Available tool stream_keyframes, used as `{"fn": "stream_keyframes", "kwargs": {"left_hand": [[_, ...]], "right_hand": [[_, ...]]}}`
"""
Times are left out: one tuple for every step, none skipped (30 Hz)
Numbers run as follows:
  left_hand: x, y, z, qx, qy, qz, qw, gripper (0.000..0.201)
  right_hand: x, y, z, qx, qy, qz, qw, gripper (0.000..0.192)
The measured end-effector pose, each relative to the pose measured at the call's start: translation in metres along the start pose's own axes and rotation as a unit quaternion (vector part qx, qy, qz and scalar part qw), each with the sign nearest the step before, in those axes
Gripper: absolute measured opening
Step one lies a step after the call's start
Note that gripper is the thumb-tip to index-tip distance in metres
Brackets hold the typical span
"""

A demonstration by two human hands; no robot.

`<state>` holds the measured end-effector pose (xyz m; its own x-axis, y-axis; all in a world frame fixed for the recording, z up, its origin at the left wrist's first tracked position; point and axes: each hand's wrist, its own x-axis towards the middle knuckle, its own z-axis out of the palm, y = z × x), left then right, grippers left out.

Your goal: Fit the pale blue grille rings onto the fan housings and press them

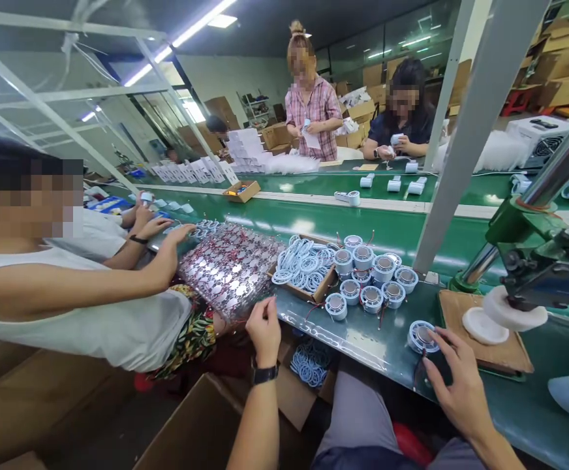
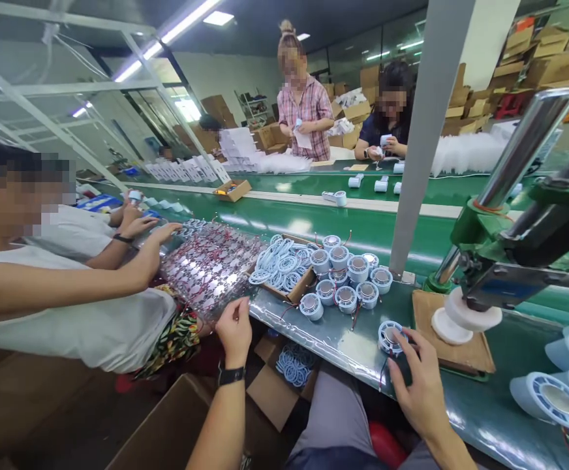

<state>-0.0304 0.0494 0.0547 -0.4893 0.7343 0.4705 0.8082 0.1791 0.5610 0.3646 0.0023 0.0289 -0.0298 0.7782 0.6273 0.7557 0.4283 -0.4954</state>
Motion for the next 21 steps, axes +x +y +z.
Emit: {"fn": "stream_keyframes", "kwargs": {"left_hand": [[0.016,0.012,-0.001,0.001,-0.02,0.039,0.999,0.017],[0.03,0.025,0.001,0.005,-0.043,0.076,0.996,0.015],[0.043,0.038,0.004,0.012,-0.065,0.111,0.992,0.014],[0.055,0.05,0.008,0.021,-0.085,0.14,0.986,0.015],[0.063,0.061,0.012,0.03,-0.102,0.165,0.981,0.016],[0.07,0.069,0.016,0.04,-0.116,0.184,0.975,0.016],[0.075,0.076,0.02,0.048,-0.127,0.198,0.971,0.015],[0.079,0.081,0.022,0.055,-0.136,0.209,0.967,0.012],[0.081,0.084,0.023,0.06,-0.143,0.218,0.963,0.01],[0.083,0.085,0.023,0.063,-0.147,0.226,0.961,0.008],[0.085,0.085,0.021,0.063,-0.149,0.232,0.959,0.007],[0.086,0.085,0.017,0.061,-0.149,0.238,0.958,0.005],[0.086,0.085,0.013,0.056,-0.148,0.244,0.957,0.005],[0.084,0.085,0.007,0.048,-0.146,0.251,0.956,0.006],[0.079,0.087,0.001,0.039,-0.144,0.257,0.955,0.008],[0.071,0.09,-0.006,0.028,-0.142,0.264,0.953,0.008],[0.059,0.094,-0.012,0.016,-0.142,0.273,0.951,0.008],[0.044,0.101,-0.018,-0.002,-0.144,0.286,0.947,0.007],[0.025,0.109,-0.022,-0.024,-0.152,0.303,0.941,0.006],[0.003,0.118,-0.025,-0.052,-0.165,0.324,0.93,0.007],[-0.019,0.129,-0.027,-0.104,-0.183,0.349,0.913,0.007]], "right_hand": [[0.002,-0.001,0.005,-0.012,-0.004,-0.018,1.0,0.037],[0.003,-0.001,0.01,-0.02,-0.009,-0.031,0.999,0.038],[0.004,-0.001,0.013,-0.024,-0.015,-0.04,0.999,0.038],[0.004,0.0,0.015,-0.027,-0.021,-0.045,0.998,0.037],[0.004,0.001,0.016,-0.028,-0.025,-0.046,0.998,0.037],[0.003,0.002,0.016,-0.028,-0.026,-0.045,0.998,0.037],[0.001,0.003,0.016,-0.026,-0.025,-0.042,0.998,0.037],[0.0,0.004,0.016,-0.023,-0.023,-0.037,0.999,0.037],[-0.002,0.004,0.015,-0.02,-0.02,-0.032,0.999,0.038],[-0.003,0.004,0.015,-0.018,-0.016,-0.027,0.999,0.038],[-0.004,0.004,0.015,-0.017,-0.013,-0.024,0.999,0.038],[-0.004,0.004,0.015,-0.015,-0.012,-0.022,1.0,0.039],[-0.004,0.003,0.016,-0.012,-0.009,-0.021,1.0,0.039],[-0.004,0.002,0.015,-0.008,-0.002,-0.019,1.0,0.039],[-0.004,0.0,0.014,-0.001,0.01,-0.014,1.0,0.039],[-0.003,-0.003,0.013,0.009,0.029,-0.007,1.0,0.039],[-0.003,-0.008,0.01,0.024,0.049,0.005,0.999,0.037],[-0.002,-0.016,0.007,0.049,0.063,0.021,0.997,0.035],[-0.002,-0.026,0.004,0.088,0.061,0.042,0.993,0.032],[-0.001,-0.037,0.0,0.143,0.041,0.069,0.986,0.031],[0.001,-0.05,-0.004,0.215,0.002,0.101,0.971,0.032]]}}
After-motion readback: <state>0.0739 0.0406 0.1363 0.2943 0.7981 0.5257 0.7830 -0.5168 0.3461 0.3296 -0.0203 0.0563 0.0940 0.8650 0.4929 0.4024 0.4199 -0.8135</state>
